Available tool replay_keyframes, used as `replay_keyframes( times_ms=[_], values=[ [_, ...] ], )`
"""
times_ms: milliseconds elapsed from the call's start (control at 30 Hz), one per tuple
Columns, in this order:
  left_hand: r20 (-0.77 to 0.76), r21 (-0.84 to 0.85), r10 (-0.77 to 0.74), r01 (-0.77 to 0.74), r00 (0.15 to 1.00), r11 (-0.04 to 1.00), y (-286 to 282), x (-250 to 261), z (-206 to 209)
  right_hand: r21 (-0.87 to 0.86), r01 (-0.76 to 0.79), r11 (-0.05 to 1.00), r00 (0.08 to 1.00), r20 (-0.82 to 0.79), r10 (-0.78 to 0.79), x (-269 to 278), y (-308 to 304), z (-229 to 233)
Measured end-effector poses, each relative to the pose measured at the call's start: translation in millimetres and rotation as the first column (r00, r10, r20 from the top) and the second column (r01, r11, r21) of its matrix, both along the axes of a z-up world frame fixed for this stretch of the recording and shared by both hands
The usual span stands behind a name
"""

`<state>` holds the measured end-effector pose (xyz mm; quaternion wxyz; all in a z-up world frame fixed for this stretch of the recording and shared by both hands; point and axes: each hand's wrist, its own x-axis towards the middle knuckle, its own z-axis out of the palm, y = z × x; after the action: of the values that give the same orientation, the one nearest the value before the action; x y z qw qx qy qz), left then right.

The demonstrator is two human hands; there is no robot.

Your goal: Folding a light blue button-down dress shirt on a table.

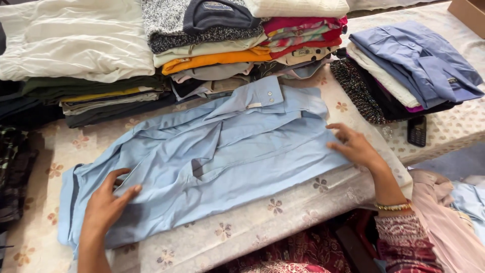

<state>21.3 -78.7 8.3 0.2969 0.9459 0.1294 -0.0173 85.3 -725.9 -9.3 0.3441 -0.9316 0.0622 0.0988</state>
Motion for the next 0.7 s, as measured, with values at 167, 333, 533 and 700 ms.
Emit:
replay_keyframes(
  times_ms=[167, 333, 533, 700],
  values=[
    [0.138, -0.252, 0.053, -0.016, 0.989, 0.968, 60, -41, -45, 0.051, -0.132, 0.99, 0.979, 0.164, 0.122, -45, -21, -13],
    [0.276, 0.333, -0.18, 0.082, 0.944, 0.939, 61, -64, -46, 0.027, 0.024, 0.999, 0.956, 0.293, -0.031, -59, -38, -53],
    [0.009, -0.079, 0.166, -0.165, 0.986, 0.983, 44, -79, -17, 0.326, 0.028, 0.945, 0.877, 0.446, -0.18, -69, -39, -22],
    [-0.051, 0.17, 0.242, -0.231, 0.969, 0.958, 28, -97, -16, -0.379, 0.087, 0.921, 0.954, 0.298, 0.033, -62, -25, -15]
  ],
)
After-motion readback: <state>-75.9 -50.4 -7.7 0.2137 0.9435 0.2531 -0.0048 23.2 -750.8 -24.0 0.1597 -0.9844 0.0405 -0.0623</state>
